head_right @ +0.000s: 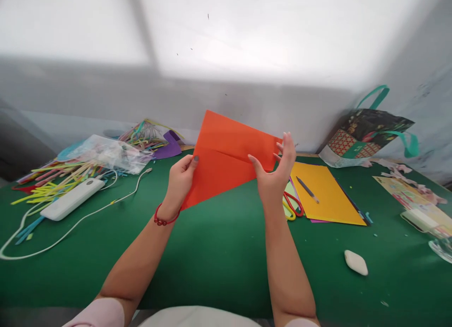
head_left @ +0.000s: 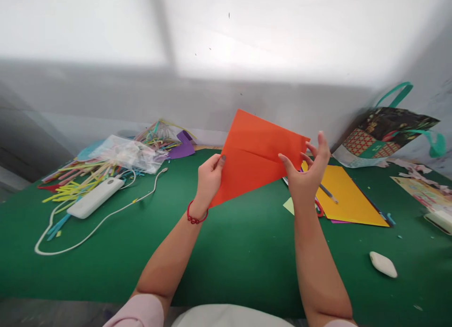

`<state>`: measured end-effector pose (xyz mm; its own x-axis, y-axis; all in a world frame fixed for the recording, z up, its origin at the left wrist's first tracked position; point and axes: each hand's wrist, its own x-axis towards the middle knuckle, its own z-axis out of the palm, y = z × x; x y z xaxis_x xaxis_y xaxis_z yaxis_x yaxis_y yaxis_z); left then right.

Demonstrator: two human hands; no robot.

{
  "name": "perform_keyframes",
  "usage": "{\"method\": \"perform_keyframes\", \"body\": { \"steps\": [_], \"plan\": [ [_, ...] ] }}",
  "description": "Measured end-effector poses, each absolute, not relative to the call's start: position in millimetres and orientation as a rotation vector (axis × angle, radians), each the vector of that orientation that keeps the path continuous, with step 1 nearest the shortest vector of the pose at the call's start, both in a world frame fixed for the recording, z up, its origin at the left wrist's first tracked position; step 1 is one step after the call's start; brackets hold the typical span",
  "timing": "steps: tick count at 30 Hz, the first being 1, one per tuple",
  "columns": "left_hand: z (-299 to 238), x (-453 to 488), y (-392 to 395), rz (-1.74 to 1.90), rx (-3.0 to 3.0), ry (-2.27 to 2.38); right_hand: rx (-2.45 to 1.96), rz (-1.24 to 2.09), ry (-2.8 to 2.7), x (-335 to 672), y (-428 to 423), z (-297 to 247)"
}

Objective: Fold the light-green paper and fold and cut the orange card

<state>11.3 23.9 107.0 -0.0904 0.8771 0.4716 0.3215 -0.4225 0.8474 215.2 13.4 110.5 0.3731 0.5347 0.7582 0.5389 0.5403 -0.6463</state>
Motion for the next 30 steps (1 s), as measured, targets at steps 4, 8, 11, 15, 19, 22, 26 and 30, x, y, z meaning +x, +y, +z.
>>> {"method": "perform_keyframes", "body": {
  "steps": [4, 8, 11, 15, 19, 22, 26, 30],
  "plan": [
    [98, 7, 33, 1.678, 1.405, 1.135, -1.035, 0.554, -1.128, 226, 36, 96],
    [90, 10, 39, 1.596, 1.259, 1.037, -0.811, 1.205, -1.193, 220, 43, 86],
    [83, 14, 45, 1.543, 1.187, 0.986, -0.82, 1.329, -1.103, 212, 46, 80],
    [65, 16, 56, 1.481, 1.076, 1.02, -0.979, 1.289, -0.972, 207, 55, 67],
    [41, 11, 51, 1.362, 0.998, 1.101, -1.074, 1.326, -0.937, 206, 52, 41],
    [24, 5, 33, 1.284, 0.982, 1.128, -1.145, 1.372, -0.884, 205, 36, 20],
    [11, 0, 12, 1.216, 0.956, 1.146, -1.15, 1.462, -0.828, 206, 12, 6],
    [5, -1, 10, 1.194, 0.931, 1.12, -1.14, 1.449, -0.864, 209, 6, 3]
  ]
}}
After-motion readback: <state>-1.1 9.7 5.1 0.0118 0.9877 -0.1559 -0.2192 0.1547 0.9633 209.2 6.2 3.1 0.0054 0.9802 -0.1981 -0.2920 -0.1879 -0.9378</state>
